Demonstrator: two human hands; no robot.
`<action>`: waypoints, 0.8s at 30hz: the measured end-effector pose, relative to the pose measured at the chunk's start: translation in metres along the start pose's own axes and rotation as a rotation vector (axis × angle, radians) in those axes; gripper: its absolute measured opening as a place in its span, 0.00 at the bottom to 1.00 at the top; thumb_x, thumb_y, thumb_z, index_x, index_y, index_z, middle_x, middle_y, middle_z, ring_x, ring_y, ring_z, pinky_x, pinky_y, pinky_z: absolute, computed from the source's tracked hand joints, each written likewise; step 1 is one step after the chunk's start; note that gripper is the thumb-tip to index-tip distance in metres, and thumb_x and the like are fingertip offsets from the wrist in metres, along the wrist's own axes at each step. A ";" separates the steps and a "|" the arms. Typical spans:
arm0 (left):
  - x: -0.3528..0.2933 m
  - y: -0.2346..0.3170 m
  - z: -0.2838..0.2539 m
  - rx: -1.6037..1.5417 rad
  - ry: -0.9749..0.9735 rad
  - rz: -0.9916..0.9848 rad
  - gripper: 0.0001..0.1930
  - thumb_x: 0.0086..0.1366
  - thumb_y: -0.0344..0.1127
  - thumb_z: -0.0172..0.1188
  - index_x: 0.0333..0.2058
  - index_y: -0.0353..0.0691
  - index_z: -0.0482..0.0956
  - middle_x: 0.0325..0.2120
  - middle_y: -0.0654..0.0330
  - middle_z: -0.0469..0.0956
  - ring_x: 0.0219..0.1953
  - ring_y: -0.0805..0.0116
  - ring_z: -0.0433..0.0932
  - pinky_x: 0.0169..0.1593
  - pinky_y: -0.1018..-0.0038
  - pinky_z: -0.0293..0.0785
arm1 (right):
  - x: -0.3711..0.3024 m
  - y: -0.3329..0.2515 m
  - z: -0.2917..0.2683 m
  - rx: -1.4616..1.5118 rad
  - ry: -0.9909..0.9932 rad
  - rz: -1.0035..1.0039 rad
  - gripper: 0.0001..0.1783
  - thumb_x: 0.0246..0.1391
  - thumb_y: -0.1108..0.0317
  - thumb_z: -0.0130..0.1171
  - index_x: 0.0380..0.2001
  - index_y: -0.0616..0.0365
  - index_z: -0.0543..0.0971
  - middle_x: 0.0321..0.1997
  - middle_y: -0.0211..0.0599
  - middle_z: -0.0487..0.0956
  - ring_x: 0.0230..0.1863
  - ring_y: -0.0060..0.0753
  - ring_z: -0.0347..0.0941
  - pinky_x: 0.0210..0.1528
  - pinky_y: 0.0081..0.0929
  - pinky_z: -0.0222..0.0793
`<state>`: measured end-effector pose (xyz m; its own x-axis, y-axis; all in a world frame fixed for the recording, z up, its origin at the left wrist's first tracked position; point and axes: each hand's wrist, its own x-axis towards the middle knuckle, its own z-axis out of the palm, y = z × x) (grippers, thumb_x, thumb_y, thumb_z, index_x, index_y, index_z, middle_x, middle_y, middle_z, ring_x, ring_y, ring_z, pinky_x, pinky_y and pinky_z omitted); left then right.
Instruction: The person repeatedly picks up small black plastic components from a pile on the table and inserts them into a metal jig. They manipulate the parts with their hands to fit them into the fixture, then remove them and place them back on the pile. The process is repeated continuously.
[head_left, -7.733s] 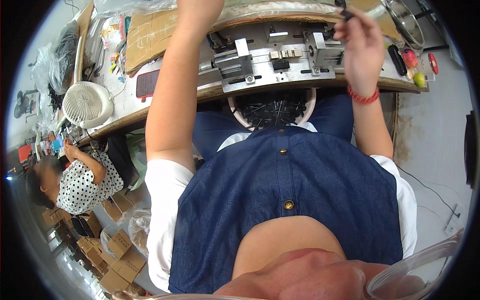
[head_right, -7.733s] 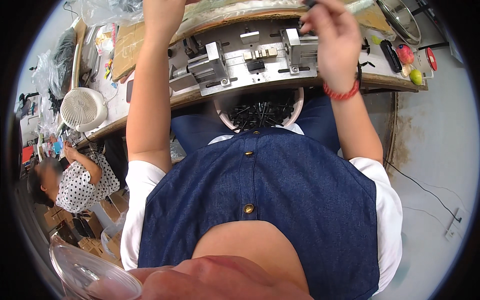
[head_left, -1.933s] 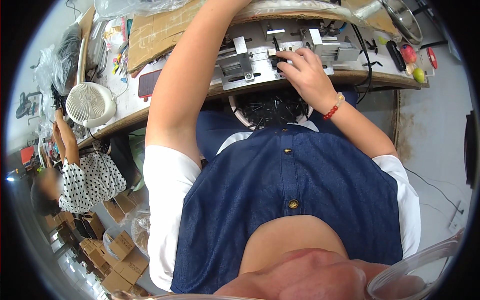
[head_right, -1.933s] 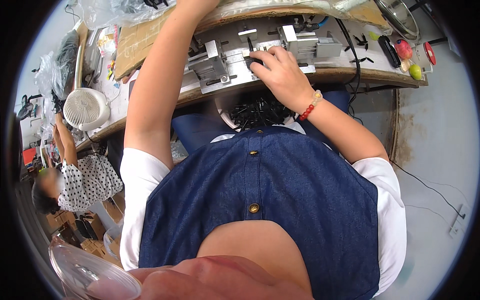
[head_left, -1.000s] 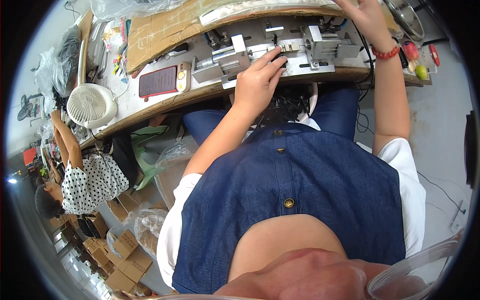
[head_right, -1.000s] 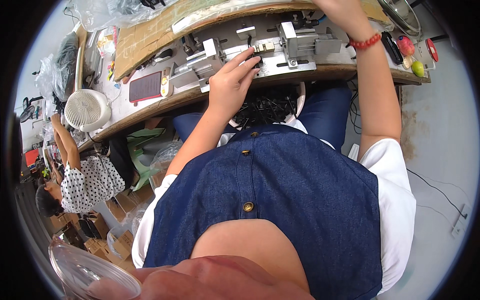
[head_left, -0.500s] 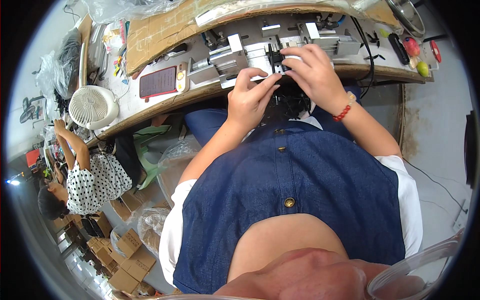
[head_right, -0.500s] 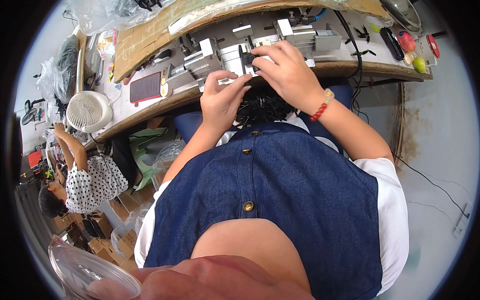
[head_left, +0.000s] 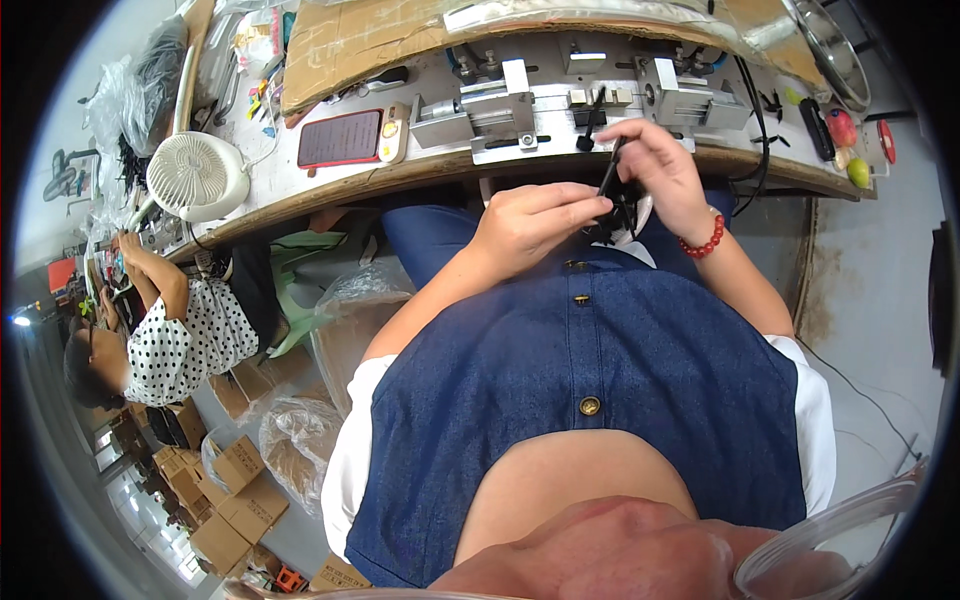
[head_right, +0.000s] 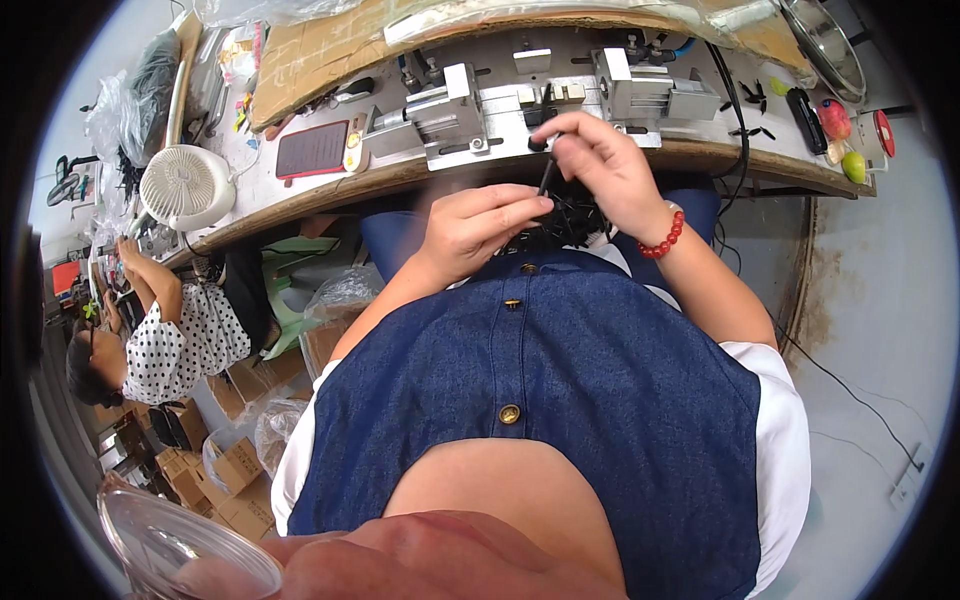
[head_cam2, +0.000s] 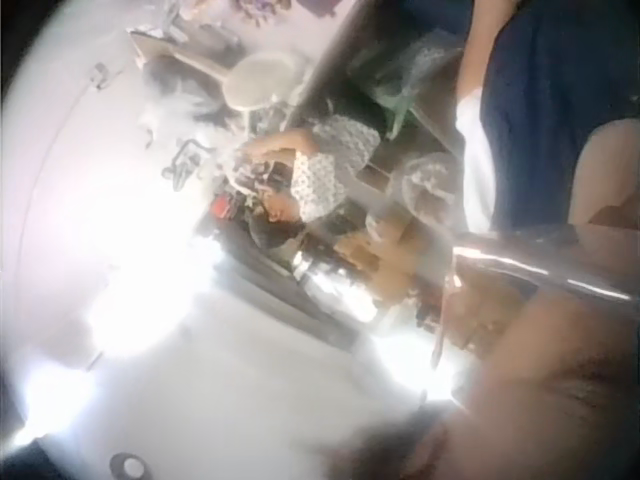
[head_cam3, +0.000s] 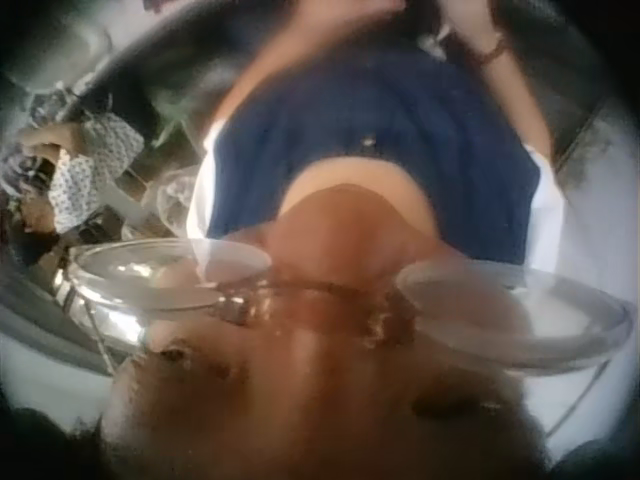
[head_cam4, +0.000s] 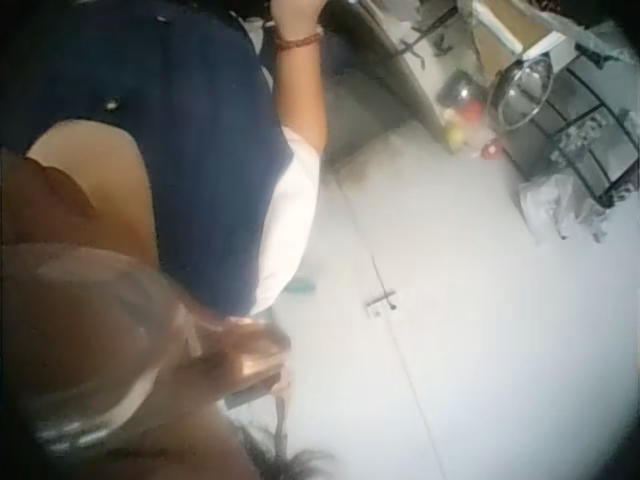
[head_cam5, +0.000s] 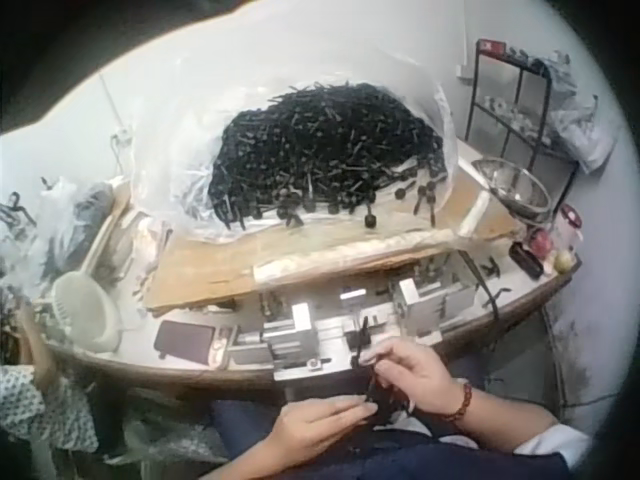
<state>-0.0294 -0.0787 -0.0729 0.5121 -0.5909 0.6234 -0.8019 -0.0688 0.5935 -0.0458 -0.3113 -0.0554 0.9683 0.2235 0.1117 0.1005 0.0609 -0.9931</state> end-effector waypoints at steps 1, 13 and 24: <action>-0.001 0.000 -0.001 0.000 -0.034 0.014 0.17 0.55 0.27 0.71 0.46 0.43 0.87 0.40 0.58 0.86 0.37 0.61 0.87 0.37 0.71 0.82 | -0.003 0.004 0.006 -0.020 -0.007 -0.024 0.08 0.72 0.68 0.55 0.48 0.59 0.79 0.34 0.20 0.75 0.32 0.10 0.66 0.37 0.14 0.64; -0.045 -0.079 -0.151 0.335 1.212 -0.448 0.19 0.75 0.28 0.55 0.62 0.31 0.69 0.44 0.49 0.82 0.29 0.69 0.79 0.34 0.74 0.78 | -0.044 0.016 -0.194 -0.275 1.155 -0.555 0.06 0.71 0.70 0.54 0.44 0.61 0.77 0.38 0.41 0.86 0.36 0.27 0.80 0.43 0.23 0.74; -0.086 -0.221 -0.263 0.822 0.530 -0.665 0.15 0.65 0.29 0.65 0.50 0.34 0.83 0.43 0.50 0.86 0.41 0.62 0.82 0.47 0.67 0.74 | -0.017 0.026 -0.206 -1.181 1.129 -0.426 0.11 0.61 0.64 0.66 0.45 0.53 0.85 0.41 0.36 0.79 0.44 0.33 0.75 0.48 0.31 0.68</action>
<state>0.1847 0.1988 -0.1232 0.8119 0.1507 0.5640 -0.1872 -0.8479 0.4960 -0.0122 -0.5134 -0.0910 0.4453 -0.4052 0.7984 -0.0230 -0.8966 -0.4422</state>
